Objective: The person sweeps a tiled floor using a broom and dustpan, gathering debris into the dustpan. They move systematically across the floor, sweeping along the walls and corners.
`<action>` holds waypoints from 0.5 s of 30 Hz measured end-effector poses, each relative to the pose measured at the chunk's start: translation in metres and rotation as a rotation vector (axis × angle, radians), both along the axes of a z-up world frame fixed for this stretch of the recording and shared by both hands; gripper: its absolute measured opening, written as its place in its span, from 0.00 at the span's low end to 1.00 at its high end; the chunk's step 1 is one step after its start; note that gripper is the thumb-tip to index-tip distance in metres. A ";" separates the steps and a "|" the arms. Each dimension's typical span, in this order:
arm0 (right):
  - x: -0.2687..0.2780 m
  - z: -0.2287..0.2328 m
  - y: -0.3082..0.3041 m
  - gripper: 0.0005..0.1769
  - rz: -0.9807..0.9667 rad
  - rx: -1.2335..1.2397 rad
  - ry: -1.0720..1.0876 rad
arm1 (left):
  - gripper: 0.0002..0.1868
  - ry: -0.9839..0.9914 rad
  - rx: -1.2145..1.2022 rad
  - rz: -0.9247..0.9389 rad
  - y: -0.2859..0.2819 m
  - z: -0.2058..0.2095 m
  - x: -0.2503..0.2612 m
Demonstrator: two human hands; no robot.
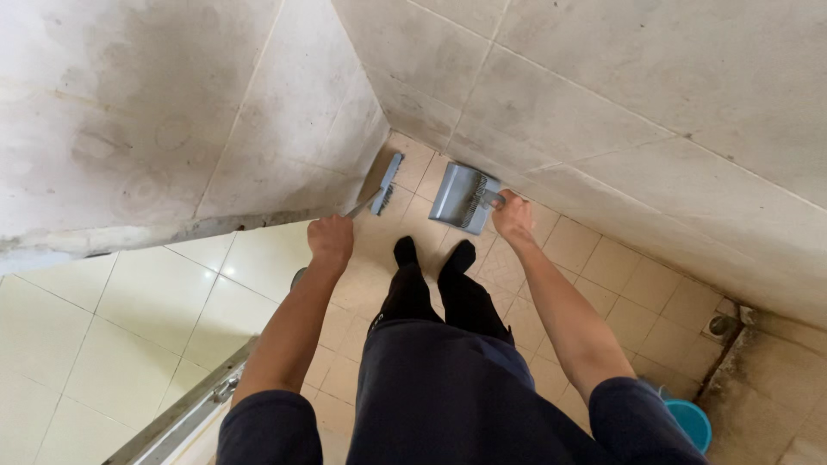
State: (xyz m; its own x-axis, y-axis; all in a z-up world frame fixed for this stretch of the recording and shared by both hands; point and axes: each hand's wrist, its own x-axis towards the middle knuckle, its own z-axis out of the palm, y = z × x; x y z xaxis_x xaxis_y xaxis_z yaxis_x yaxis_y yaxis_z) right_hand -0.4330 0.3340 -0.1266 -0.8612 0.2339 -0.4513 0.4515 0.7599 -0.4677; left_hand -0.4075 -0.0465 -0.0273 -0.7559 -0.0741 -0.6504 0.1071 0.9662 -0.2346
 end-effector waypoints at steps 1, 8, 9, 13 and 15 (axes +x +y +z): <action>-0.003 0.001 -0.001 0.10 -0.009 -0.008 0.020 | 0.07 0.030 0.008 -0.004 -0.001 -0.002 -0.006; -0.016 0.008 -0.019 0.13 -0.125 0.016 -0.001 | 0.10 0.083 0.032 -0.004 -0.015 -0.013 -0.025; -0.021 0.011 -0.020 0.15 -0.162 0.003 0.035 | 0.10 0.080 0.031 -0.016 -0.017 -0.011 -0.030; -0.031 0.018 -0.022 0.14 -0.163 0.003 -0.039 | 0.10 0.083 0.026 -0.015 -0.023 -0.010 -0.038; -0.033 0.019 -0.025 0.14 -0.127 0.014 -0.052 | 0.10 0.106 0.046 -0.035 -0.027 -0.015 -0.042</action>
State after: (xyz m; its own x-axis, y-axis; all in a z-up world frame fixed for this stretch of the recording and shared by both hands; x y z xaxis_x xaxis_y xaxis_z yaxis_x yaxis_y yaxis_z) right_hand -0.4655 0.3092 -0.1071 -0.7999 0.3460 -0.4904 0.5677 0.7012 -0.4314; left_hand -0.4491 -0.0735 -0.0419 -0.8221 -0.0184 -0.5691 0.1182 0.9722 -0.2022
